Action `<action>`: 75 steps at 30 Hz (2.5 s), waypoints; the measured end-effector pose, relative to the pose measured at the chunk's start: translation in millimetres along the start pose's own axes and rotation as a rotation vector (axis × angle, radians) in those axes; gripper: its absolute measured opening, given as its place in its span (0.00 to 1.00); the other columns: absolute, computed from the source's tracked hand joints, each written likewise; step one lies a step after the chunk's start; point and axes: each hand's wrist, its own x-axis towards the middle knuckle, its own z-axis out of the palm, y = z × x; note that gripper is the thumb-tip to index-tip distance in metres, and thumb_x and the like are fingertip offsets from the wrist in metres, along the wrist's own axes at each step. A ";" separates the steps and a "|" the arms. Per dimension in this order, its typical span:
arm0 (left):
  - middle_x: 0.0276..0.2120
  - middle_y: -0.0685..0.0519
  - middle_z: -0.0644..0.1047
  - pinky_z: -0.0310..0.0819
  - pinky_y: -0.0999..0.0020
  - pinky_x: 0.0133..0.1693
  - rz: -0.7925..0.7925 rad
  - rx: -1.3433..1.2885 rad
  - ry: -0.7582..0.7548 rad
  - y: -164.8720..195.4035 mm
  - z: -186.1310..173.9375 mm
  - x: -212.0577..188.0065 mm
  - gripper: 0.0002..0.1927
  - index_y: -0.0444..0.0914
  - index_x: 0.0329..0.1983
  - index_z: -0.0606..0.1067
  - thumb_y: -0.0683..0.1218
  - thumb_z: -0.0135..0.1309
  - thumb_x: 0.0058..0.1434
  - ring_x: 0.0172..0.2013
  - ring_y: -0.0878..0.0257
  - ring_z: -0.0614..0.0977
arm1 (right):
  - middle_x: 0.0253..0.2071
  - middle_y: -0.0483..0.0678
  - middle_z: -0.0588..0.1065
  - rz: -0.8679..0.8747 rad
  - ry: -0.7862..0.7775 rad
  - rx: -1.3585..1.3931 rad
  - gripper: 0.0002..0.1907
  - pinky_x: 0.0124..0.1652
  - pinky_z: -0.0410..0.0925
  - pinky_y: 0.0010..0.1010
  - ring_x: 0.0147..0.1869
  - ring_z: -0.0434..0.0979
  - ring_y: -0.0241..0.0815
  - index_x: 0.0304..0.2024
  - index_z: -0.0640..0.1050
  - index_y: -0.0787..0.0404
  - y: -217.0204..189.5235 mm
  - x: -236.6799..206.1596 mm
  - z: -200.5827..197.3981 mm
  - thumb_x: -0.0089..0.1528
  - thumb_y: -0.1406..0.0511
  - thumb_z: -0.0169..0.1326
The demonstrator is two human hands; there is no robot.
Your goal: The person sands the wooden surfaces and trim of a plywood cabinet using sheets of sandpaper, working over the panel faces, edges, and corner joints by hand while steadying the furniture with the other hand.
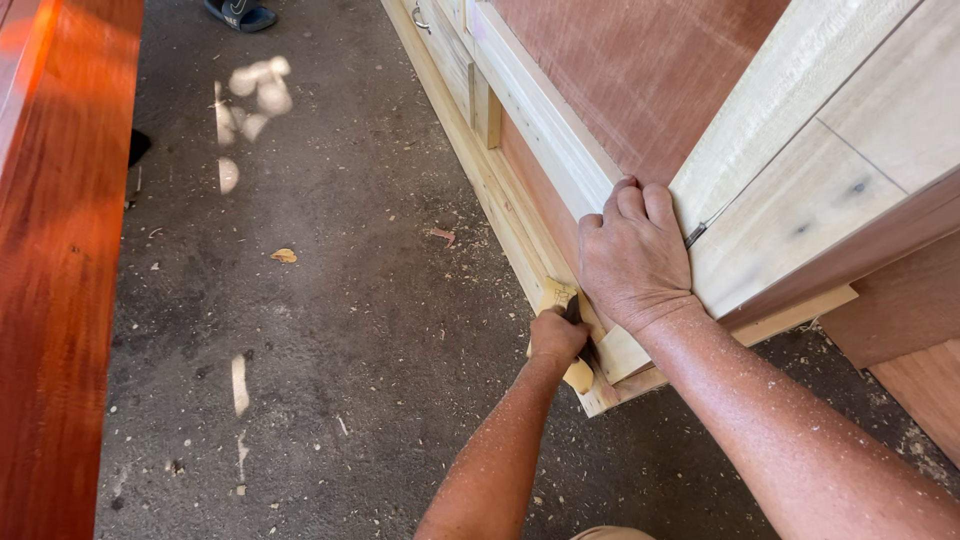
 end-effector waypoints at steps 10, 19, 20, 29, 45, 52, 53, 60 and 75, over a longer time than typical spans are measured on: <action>0.37 0.41 0.84 0.84 0.63 0.25 -0.129 0.055 -0.110 -5.6 18.2 18.1 0.22 0.28 0.46 0.81 0.41 0.70 0.49 0.30 0.54 0.87 | 0.45 0.66 0.80 0.010 0.012 -0.011 0.11 0.59 0.59 0.39 0.55 0.74 0.51 0.30 0.82 0.60 -0.5 0.6 1.3 0.59 0.62 0.51; 0.46 0.39 0.81 0.83 0.55 0.28 -0.232 -0.214 -0.141 -26.8 16.0 42.0 0.26 0.28 0.53 0.76 0.32 0.65 0.48 0.36 0.45 0.86 | 0.44 0.66 0.80 -0.003 0.002 -0.022 0.12 0.58 0.59 0.40 0.54 0.74 0.51 0.29 0.82 0.61 0.0 -0.1 1.6 0.59 0.62 0.52; 0.46 0.38 0.80 0.83 0.53 0.29 -0.250 -0.238 -0.158 -24.8 13.8 41.0 0.26 0.27 0.53 0.75 0.31 0.64 0.49 0.36 0.45 0.86 | 0.44 0.66 0.80 -0.002 -0.003 -0.020 0.12 0.58 0.59 0.40 0.54 0.74 0.51 0.29 0.82 0.61 0.1 -0.1 1.6 0.59 0.62 0.52; 0.41 0.42 0.84 0.86 0.66 0.31 -0.300 0.088 -0.178 14.2 15.4 15.6 0.22 0.27 0.46 0.77 0.45 0.67 0.54 0.33 0.54 0.88 | 0.42 0.64 0.80 0.025 0.017 -0.007 0.11 0.59 0.59 0.40 0.54 0.74 0.50 0.26 0.82 0.59 -1.7 0.6 5.2 0.59 0.62 0.53; 0.36 0.41 0.82 0.85 0.60 0.29 -0.326 -0.112 -0.222 7.6 14.6 27.0 0.14 0.26 0.41 0.80 0.36 0.61 0.52 0.31 0.51 0.86 | 0.41 0.65 0.80 0.011 0.091 0.006 0.11 0.58 0.59 0.40 0.53 0.74 0.51 0.26 0.81 0.60 -0.8 -0.4 9.7 0.59 0.62 0.53; 0.38 0.38 0.83 0.84 0.62 0.28 -0.389 0.035 -0.242 18.4 20.9 31.4 0.13 0.26 0.42 0.78 0.37 0.59 0.55 0.30 0.51 0.86 | 0.41 0.64 0.80 0.023 0.061 0.017 0.11 0.58 0.59 0.40 0.54 0.74 0.52 0.26 0.81 0.60 -1.6 0.1 8.4 0.58 0.62 0.53; 0.39 0.37 0.83 0.85 0.62 0.28 -0.418 0.031 -0.232 19.9 22.8 31.3 0.13 0.26 0.43 0.77 0.37 0.59 0.56 0.31 0.51 0.87 | 0.41 0.65 0.80 0.022 0.057 0.014 0.11 0.58 0.59 0.40 0.54 0.74 0.52 0.26 0.81 0.60 -1.7 0.4 8.1 0.59 0.62 0.53; 0.37 0.38 0.83 0.80 0.64 0.31 -0.264 0.099 -0.155 7.5 18.8 31.5 0.14 0.26 0.41 0.79 0.39 0.63 0.51 0.31 0.52 0.85 | 0.43 0.66 0.80 0.021 0.051 0.000 0.11 0.58 0.59 0.39 0.53 0.74 0.51 0.26 0.82 0.60 -1.3 0.7 6.0 0.59 0.62 0.53; 0.37 0.37 0.81 0.86 0.52 0.29 -0.364 -0.333 -0.171 -4.8 5.9 33.0 0.17 0.23 0.44 0.76 0.32 0.61 0.50 0.33 0.43 0.85 | 0.42 0.65 0.80 0.017 0.059 0.011 0.11 0.58 0.59 0.40 0.54 0.74 0.52 0.26 0.82 0.60 -1.8 0.6 4.7 0.58 0.62 0.54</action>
